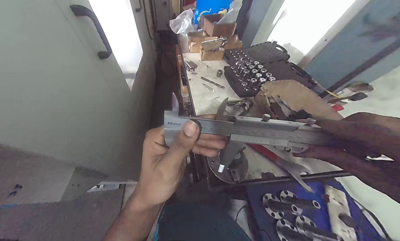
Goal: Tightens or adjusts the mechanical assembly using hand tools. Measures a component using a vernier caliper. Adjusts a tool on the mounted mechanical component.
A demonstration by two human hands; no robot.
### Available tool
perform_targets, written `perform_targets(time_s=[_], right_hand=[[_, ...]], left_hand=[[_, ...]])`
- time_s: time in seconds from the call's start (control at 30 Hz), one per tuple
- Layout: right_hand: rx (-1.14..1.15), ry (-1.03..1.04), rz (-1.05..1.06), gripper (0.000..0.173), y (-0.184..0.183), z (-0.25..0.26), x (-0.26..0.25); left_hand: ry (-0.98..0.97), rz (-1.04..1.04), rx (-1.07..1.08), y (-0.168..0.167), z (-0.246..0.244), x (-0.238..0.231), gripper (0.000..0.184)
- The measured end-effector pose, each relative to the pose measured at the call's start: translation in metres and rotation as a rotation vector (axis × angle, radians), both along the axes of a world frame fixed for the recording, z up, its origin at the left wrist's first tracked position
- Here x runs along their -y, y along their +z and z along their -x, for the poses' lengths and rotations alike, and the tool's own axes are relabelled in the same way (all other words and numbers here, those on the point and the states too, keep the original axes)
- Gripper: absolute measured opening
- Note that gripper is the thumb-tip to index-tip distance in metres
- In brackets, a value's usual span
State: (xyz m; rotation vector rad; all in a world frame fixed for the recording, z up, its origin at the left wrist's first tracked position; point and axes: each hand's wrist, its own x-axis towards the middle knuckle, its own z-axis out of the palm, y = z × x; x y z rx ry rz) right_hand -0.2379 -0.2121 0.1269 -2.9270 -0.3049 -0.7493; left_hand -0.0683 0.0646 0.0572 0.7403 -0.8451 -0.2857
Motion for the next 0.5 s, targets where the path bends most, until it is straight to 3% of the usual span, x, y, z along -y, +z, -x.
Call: perform_targets(time_s=[0.5], right_hand=[[-0.004,0.006,-0.012,0.036,0.0009,0.0019,-0.001]], left_hand=[[0.004,-0.002,0.008,0.0018,0.0016,-0.0009,0.034]])
